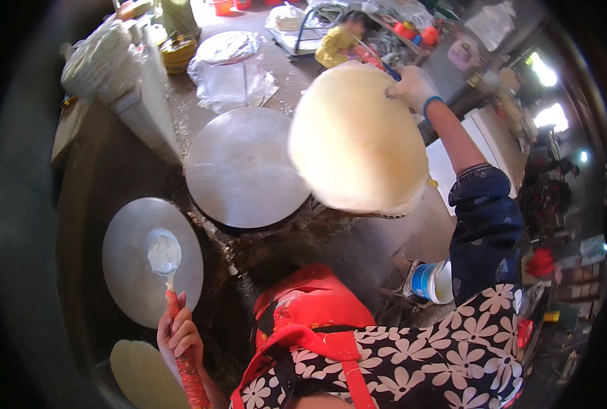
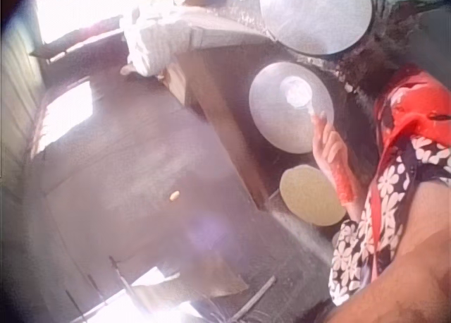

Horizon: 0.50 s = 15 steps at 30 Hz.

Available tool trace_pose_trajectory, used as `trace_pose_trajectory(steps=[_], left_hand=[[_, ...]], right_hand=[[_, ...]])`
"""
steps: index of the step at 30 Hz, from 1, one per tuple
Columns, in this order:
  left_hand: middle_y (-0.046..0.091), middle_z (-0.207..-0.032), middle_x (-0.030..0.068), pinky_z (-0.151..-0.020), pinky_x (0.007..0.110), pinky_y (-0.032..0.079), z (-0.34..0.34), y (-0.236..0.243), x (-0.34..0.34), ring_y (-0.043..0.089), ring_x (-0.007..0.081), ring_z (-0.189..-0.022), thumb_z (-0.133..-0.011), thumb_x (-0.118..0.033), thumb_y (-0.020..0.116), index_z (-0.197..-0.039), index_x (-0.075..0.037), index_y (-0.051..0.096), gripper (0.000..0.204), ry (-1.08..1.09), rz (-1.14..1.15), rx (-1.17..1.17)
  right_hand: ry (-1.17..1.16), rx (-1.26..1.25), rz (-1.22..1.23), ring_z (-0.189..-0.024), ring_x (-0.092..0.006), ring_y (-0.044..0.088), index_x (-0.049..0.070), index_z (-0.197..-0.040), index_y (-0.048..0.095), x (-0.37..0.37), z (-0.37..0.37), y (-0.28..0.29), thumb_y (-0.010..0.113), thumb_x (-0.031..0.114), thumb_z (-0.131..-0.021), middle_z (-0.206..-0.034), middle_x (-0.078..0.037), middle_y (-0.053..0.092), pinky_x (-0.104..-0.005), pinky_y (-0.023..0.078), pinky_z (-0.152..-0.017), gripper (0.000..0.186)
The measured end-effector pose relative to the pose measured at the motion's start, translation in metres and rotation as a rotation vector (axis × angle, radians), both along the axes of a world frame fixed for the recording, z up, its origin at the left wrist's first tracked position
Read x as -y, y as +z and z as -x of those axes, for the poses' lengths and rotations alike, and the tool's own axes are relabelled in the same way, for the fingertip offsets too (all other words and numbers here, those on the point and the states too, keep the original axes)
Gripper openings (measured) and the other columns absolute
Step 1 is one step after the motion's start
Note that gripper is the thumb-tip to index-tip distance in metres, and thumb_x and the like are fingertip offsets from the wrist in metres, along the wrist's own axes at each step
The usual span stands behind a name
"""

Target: The person ladles batter onto multiple hot griddles, spreads it into thin circles with a wooden tool, and flips the crepes to cook both sides. Finished crepes are stacked on a nearby surface.

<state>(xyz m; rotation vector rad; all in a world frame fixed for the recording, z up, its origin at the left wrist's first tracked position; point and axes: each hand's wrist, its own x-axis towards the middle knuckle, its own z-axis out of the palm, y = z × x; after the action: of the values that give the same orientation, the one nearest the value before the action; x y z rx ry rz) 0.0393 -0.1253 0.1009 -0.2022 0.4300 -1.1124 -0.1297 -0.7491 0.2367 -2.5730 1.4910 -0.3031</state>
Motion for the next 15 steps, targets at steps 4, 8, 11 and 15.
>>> trace_pose_trajectory(steps=[4,8,11,15], left_hand=[[0.044,-0.086,0.0088,-0.051,0.030,0.047,0.007,0.002,0.016,0.049,0.0152,-0.059,-0.110,-0.014,0.042,-0.156,0.013,0.027,0.055,0.022,-0.021,-0.004],[0.042,-0.088,0.0110,-0.047,0.030,0.044,0.019,0.011,0.046,0.048,0.0158,-0.059,-0.110,-0.013,0.039,-0.156,0.017,0.024,0.057,0.024,-0.061,-0.003],[0.042,-0.087,0.0105,-0.048,0.030,0.044,0.031,0.020,0.065,0.048,0.0162,-0.058,-0.110,-0.014,0.040,-0.157,0.016,0.023,0.058,0.036,-0.110,0.003],[0.043,-0.087,0.0099,-0.048,0.029,0.044,0.042,0.025,0.091,0.049,0.0154,-0.058,-0.110,-0.014,0.042,-0.157,0.015,0.026,0.058,0.039,-0.186,0.003]], right_hand=[[0.108,-0.057,0.440,-0.097,-0.0392,0.073,0.014,-0.137,0.065,-0.010,0.046,-0.022,0.065,0.022,-0.093,-0.104,-0.024,0.074,-0.0518,0.058,-0.082,0.045],[0.064,-0.025,0.481,-0.097,-0.0425,0.071,0.024,-0.156,0.050,-0.032,0.123,-0.118,0.063,0.028,-0.098,-0.109,-0.024,0.073,-0.0554,0.057,-0.079,0.060],[-0.113,-0.163,0.126,-0.095,-0.0458,0.071,0.029,-0.163,0.039,-0.056,0.141,-0.219,0.058,0.024,-0.100,-0.117,-0.024,0.071,-0.0570,0.056,-0.082,0.066],[-0.119,-0.014,0.110,-0.106,-0.0475,0.069,0.024,-0.165,0.030,-0.065,0.154,-0.363,0.042,0.024,-0.104,-0.130,-0.024,0.066,-0.0576,0.053,-0.093,0.062]])
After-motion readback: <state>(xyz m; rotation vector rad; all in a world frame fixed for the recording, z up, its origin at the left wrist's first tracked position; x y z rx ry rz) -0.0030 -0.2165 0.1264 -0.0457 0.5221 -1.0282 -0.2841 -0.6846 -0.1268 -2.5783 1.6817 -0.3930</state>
